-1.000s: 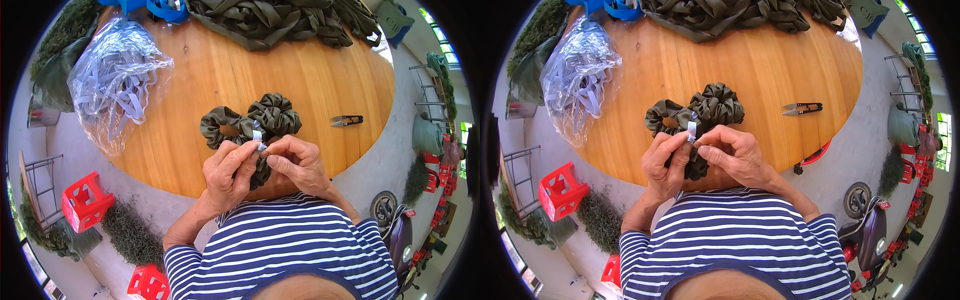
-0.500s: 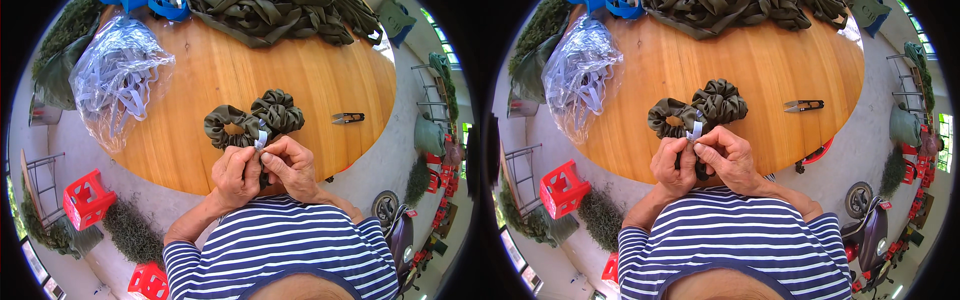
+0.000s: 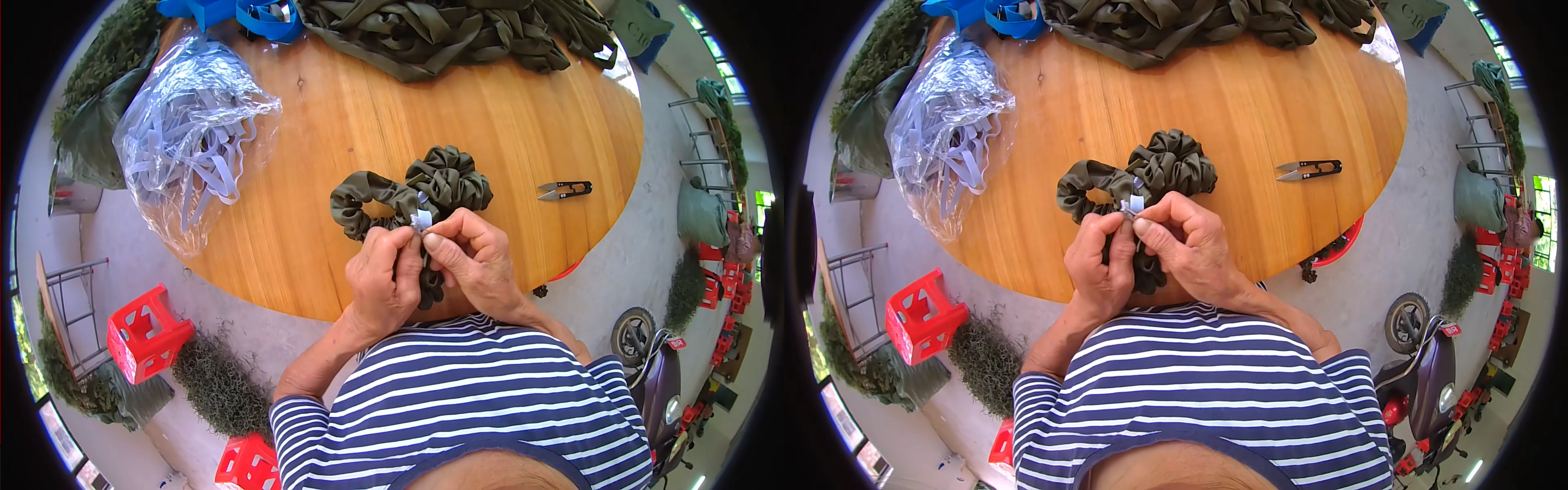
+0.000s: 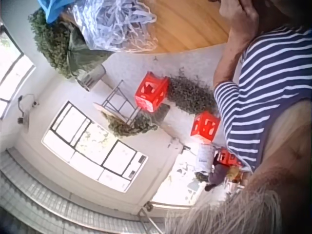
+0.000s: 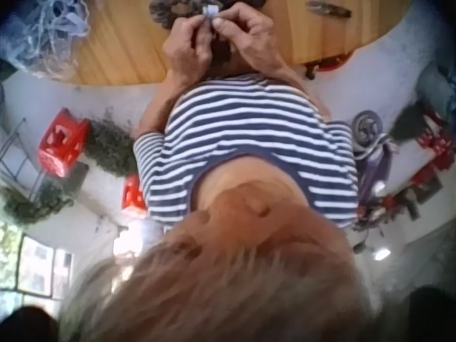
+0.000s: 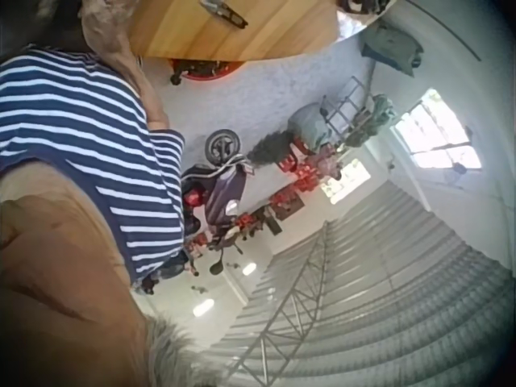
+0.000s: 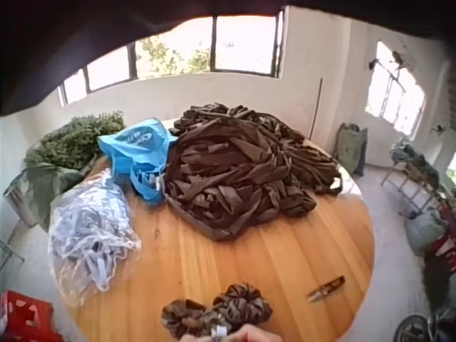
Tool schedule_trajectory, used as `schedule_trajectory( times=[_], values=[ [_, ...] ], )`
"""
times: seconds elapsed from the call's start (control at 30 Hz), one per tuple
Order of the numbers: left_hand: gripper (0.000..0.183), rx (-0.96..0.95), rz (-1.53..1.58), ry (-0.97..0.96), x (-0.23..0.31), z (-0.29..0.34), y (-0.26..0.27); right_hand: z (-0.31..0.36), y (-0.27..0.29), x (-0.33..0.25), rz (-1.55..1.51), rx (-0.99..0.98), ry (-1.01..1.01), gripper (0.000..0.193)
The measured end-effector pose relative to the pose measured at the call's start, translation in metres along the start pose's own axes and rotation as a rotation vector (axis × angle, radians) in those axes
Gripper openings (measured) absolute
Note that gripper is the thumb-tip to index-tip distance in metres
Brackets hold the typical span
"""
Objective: The person gathers a long strip of green fabric and wraps it around a white elastic band to form a scrunchie. They use a metal tool to pull the fabric through the elastic loop and then use a binder clip to secure the elastic ends while sewing them together with a needle and thread.
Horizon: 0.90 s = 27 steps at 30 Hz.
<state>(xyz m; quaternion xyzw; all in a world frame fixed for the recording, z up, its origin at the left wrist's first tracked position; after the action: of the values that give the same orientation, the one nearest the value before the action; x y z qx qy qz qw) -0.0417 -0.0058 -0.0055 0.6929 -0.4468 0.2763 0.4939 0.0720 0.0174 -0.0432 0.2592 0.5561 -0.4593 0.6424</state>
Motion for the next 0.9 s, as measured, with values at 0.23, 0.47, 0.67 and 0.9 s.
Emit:
schedule_trajectory(
  times=[0.23, 0.47, 0.67, 0.9],
  values=[
    [0.006, -0.197, 0.183, 0.115, -0.005, -0.018, -0.006, -0.004, 0.008, 0.0, -0.029, -0.074, -0.072, 0.015],
    [0.007, -0.332, 0.245, 0.135, -0.002, -0.017, -0.012, -0.005, 0.0, -0.002, 0.049, -0.216, -0.082, 0.019],
    [0.011, -0.535, 0.414, 0.17, -0.003, -0.02, -0.026, 0.005, -0.003, -0.015, 0.04, -0.261, -0.173, 0.021],
    [0.016, -0.487, 0.66, 0.327, -0.007, -0.02, -0.02, -0.001, -0.014, -0.027, 0.089, -0.471, -0.184, 0.027]
  ],
)
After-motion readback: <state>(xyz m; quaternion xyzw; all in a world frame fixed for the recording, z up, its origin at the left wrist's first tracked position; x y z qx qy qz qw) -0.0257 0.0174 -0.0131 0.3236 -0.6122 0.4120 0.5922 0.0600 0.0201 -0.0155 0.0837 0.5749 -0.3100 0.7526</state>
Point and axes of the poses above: each hand's wrist, its own z-axis away from the middle knuckle, its own y-axis out of the back of the hand, x = y × z, the point moved 10 cm from there along -z, towards the middle knuckle, and after that the axes turned 10 degrees about -x, right-handed, at the moved point
